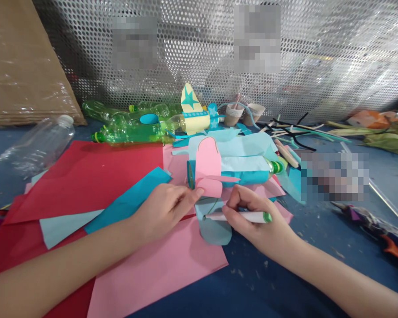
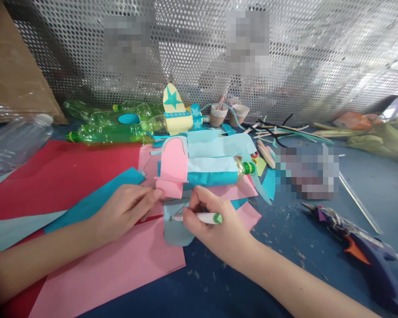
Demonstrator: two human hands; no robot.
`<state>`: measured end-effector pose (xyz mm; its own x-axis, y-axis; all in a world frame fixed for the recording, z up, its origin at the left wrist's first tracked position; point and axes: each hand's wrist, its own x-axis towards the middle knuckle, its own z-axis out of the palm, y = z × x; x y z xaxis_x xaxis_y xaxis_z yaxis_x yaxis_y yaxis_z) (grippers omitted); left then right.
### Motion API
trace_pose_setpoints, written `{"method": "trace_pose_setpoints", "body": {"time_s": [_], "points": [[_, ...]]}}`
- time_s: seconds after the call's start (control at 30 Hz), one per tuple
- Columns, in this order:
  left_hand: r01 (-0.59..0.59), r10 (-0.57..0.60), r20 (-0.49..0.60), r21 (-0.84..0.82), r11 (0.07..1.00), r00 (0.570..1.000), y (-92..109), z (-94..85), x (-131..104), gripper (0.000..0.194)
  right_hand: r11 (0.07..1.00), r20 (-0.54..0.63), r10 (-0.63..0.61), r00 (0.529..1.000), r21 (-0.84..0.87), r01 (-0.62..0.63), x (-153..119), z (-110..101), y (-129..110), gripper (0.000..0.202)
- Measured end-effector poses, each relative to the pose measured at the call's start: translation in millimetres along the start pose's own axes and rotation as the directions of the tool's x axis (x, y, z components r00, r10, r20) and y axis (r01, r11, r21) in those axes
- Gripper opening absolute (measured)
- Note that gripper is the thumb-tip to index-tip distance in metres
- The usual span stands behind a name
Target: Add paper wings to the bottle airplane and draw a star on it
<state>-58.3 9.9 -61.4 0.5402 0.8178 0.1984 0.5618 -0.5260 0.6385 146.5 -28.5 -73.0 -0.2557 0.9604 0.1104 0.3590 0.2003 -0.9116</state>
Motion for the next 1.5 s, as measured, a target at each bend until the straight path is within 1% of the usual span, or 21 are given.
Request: {"method": "trace_pose_setpoints", "body": {"time_s": [0.27, 0.47, 0.7, 0.87, 1.0, 1.2, 1.37, 1.5], "points": [[-0.002, 0.002, 0.002, -0.002, 1.0, 1.0, 1.5, -0.8, 0.9, 0.054, 0.999, -0.027, -0.027, 0.999, -0.034, 0.026, 1.3, -2.6, 4.3, 0.023], [-0.003, 0.003, -0.009, -0.012, 1.0, 1.0, 0.7, -0.2, 0.1, 0.054, 0.996, -0.033, -0.006, 0.999, -0.089, 0.003, 1.7, -3.3, 6.1, 0.022], [0.005, -0.005, -0.005, -0.011, 1.0, 1.0, 0.1, 0.5, 0.1, 0.054, 0.99, -0.061, -0.058, 0.996, -0.132, 0.05, 3.8, -5.4, 5.7, 0.017], [-0.018, 0.018, -0.011, -0.008, 1.0, 1.0, -1.6, 0.9, -0.3, 0.055, 0.99, -0.101, -0.093, 0.991, -0.112, 0.081, 4.3, -6.5, 5.4, 0.019], [-0.015, 0.015, -0.012, 0.0, 1.0, 1.0, -0.5, 0.8, -0.5, 0.055, 0.992, -0.14, -0.101, 0.985, -0.084, 0.09, 3.6, -7.5, 4.5, 0.018], [-0.017, 0.017, -0.014, -0.006, 1.0, 1.0, 0.3, 0.2, 0.0, 0.055, 0.989, -0.13, -0.129, 0.983, -0.089, 0.118, 4.4, -6.9, 6.8, 0.019], [-0.018, 0.018, -0.016, -0.006, 1.0, 1.0, -1.4, 0.6, -0.3, 0.055, 0.983, -0.106, -0.132, 0.986, -0.145, 0.116, 5.2, -6.6, 8.1, 0.02], [-0.016, 0.016, -0.02, -0.008, 1.0, 1.0, -0.2, 0.9, -0.9, 0.054, 0.984, -0.115, -0.128, 0.985, -0.137, 0.112, 4.7, -6.5, 7.4, 0.019]]}}
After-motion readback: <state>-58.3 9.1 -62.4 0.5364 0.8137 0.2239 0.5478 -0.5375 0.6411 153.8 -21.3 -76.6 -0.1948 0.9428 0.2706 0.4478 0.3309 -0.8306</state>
